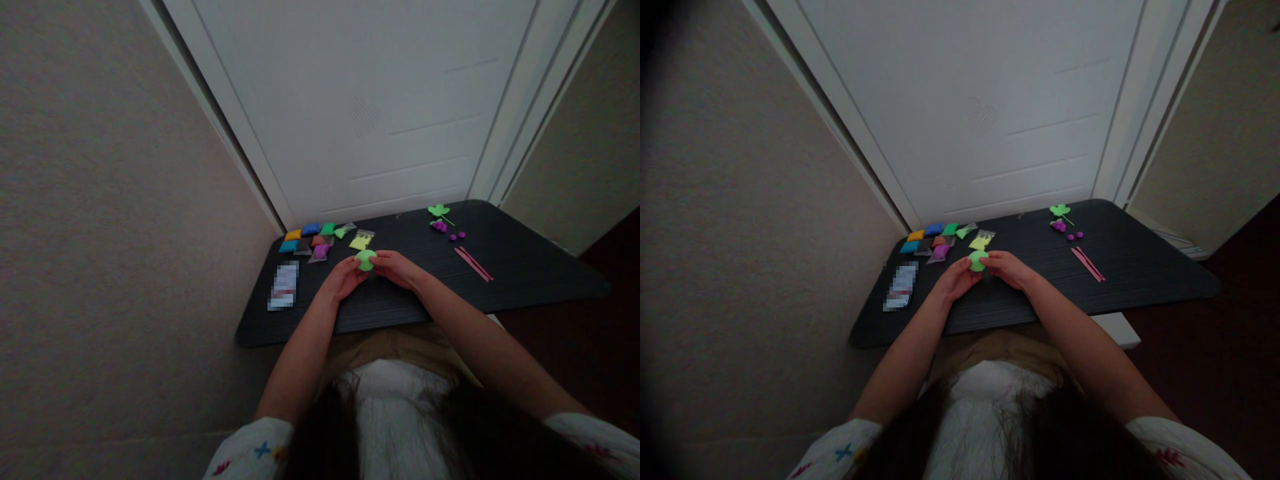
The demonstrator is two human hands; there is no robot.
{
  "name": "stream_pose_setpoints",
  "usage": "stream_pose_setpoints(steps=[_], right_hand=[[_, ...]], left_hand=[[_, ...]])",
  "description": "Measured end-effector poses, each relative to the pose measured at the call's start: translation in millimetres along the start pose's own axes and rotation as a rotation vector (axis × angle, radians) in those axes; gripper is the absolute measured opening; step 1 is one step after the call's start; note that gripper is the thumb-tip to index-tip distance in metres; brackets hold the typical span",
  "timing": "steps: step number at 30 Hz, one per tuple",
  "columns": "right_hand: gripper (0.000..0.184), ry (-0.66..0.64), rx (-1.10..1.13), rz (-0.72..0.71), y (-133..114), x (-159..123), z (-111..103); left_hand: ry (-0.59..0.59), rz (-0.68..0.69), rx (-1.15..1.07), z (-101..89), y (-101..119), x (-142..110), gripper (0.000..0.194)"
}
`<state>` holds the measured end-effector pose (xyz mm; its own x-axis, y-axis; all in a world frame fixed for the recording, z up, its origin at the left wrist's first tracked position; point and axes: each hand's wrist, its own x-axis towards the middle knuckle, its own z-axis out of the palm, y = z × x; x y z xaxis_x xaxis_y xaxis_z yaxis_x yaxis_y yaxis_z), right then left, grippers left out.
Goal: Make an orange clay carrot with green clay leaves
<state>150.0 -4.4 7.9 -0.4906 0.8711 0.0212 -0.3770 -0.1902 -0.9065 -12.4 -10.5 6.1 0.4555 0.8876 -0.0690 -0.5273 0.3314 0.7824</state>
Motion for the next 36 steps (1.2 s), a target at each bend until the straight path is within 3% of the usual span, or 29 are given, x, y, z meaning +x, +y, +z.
stream_pose_setpoints(steps=[7, 36], right_hand=[[0.020, -0.055, 0.069, 0.015, -1.6, -0.8, -1.6], [0.021, -0.037, 0.008, 0.020, -0.2, -1.0, -1.1]], left_hand=[[-0.093, -0.051, 0.042, 1.7, 0.3, -2.2, 0.026], [-0.039, -0.037, -0.002, 2.7, 1.1, -0.3, 0.021]])
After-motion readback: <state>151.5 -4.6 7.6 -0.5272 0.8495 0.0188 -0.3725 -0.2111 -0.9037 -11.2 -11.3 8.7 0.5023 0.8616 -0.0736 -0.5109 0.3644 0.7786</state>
